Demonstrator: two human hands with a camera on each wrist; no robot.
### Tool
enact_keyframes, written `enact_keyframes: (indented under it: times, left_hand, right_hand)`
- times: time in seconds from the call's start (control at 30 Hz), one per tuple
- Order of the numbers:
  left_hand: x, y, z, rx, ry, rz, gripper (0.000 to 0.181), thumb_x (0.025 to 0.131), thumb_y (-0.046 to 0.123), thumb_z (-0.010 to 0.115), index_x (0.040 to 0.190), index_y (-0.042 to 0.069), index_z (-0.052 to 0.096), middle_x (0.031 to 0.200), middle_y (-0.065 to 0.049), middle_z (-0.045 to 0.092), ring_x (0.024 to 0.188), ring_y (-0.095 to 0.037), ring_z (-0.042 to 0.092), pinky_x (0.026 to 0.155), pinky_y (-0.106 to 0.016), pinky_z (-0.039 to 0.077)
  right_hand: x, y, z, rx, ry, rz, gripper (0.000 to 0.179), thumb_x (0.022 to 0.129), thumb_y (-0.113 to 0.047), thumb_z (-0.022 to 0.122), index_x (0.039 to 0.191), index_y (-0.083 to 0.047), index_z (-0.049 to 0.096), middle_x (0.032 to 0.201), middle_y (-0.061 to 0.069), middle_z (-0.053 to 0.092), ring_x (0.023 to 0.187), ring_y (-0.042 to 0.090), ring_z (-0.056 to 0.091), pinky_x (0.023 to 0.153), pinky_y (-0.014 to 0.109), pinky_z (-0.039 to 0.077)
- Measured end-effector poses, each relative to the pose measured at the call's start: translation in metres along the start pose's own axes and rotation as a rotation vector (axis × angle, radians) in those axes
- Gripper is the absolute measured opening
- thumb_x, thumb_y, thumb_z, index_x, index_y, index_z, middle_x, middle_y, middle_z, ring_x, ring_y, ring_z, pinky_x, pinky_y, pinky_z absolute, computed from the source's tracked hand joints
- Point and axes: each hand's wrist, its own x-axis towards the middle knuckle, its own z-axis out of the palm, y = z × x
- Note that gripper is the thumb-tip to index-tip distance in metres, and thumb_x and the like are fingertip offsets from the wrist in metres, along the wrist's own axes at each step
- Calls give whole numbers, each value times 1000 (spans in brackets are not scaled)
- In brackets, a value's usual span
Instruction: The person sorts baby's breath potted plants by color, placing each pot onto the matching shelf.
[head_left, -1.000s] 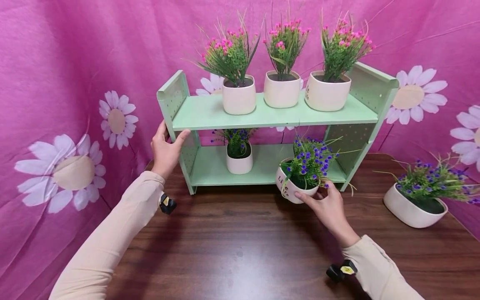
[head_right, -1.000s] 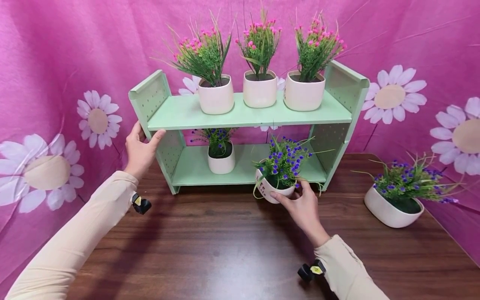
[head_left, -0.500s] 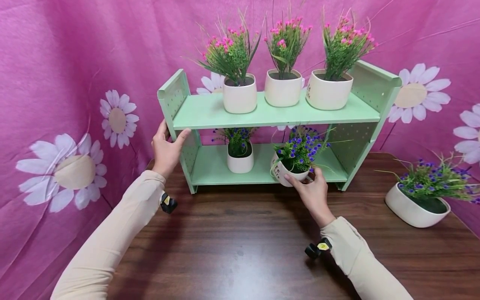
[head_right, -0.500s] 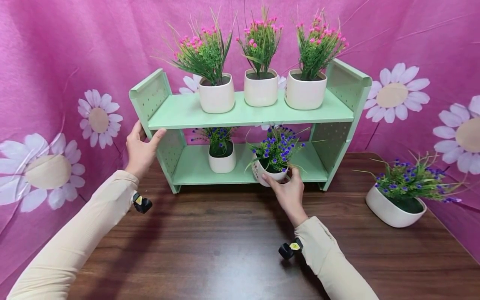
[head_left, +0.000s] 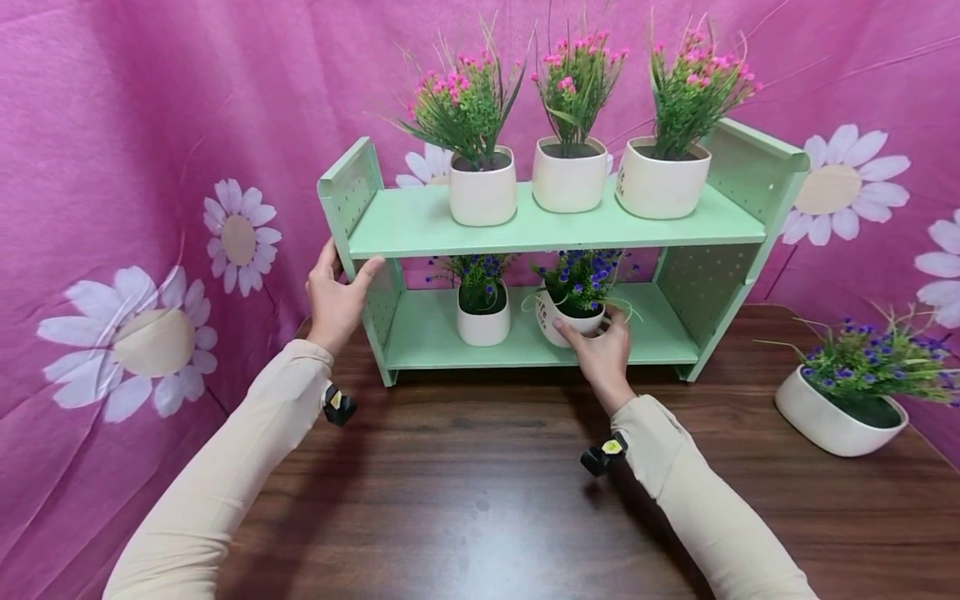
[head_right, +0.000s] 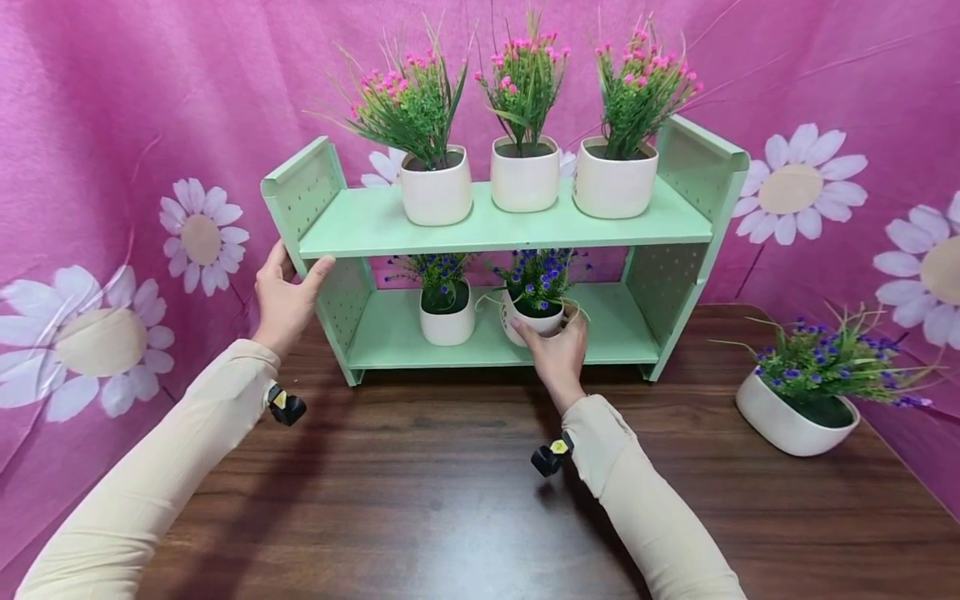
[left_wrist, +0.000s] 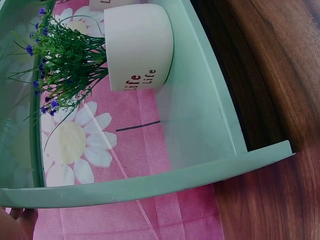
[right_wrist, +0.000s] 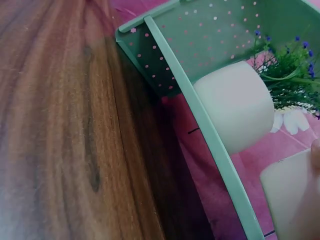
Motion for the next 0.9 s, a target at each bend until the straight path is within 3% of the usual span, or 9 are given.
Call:
enact_keyframes:
  times: [0.27, 0.57, 0.9]
  left_hand:
    - [-10, 31, -1, 14, 4, -4, 60, 87, 12, 71, 140, 0, 46, 129, -19, 59, 119, -22, 56, 98, -38, 47]
    - [-11, 34, 0, 17, -8, -6, 61, 87, 14, 71, 141, 0, 45, 130, -19, 58, 121, -21, 55, 99, -40, 46]
    - [-11, 32, 0, 14, -6, -15, 62, 87, 15, 72, 141, 1, 44, 131, -18, 58, 121, -21, 55, 99, -41, 46]
  right_hand:
    - [7, -2, 18, 8, 36, 45, 81, 75, -31, 82, 136, -1, 40, 128, 20, 45, 114, 33, 48, 92, 43, 43]
    - [9, 2, 33, 3, 147, 33, 81, 73, -33, 83, 134, 1, 42, 128, 22, 45, 118, 35, 44, 102, 45, 37]
    - [5, 3, 43, -1, 163, 47, 81, 74, -30, 83, 137, -1, 42, 132, 20, 43, 121, 34, 44, 104, 44, 36]
